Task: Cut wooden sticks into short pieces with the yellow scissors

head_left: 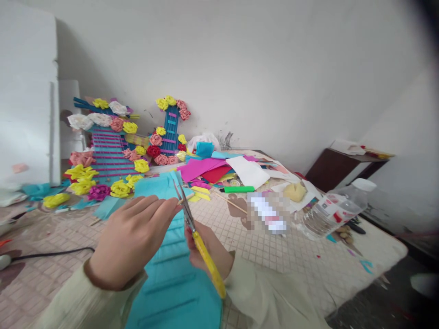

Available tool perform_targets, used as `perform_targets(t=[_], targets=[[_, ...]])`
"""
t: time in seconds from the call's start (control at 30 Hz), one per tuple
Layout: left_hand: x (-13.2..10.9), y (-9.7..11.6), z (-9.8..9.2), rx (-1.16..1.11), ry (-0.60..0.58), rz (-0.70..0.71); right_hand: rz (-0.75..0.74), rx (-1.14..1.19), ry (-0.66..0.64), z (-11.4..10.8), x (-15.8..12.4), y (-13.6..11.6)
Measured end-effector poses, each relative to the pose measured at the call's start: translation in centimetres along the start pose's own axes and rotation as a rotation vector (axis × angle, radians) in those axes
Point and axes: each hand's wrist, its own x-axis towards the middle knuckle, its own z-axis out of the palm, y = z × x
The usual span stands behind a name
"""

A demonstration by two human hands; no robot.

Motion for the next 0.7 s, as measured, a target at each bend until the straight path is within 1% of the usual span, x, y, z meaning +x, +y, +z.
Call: perform_targets(t=[0.07,0.13,0.27,0.37,0.53,0.7], targets=[[0.0,-0.1,0.0,0.016,0.018,0.009,0.042,0.072,-0.023,-0.1,0.1,-0.3],[-0.1,-0.2,0.1,0.019,0.005,0.015,0.074,0.122,-0.019,-0.2,0.3,-0.8],[-0.2,-0.4,0.4,0.035,-0.098,0.024,0.119,0.183,-0.006,-0.5,0.8,-1.7],[-0.3,-0.5,0.6,0.057,-0.126,0.024,0.172,0.211,-0.017,-0.8,1.0,-1.7],[-0.5,-0.5,1.1,0.014,-0.092,0.042,0.243,0.268,-0.013,-0.4,1.1,-1.0],[-0.5,-0.5,1.3,-0.014,-0.058,0.033,0.263,0.291,-0.083,-0.5,1.1,-2.0]])
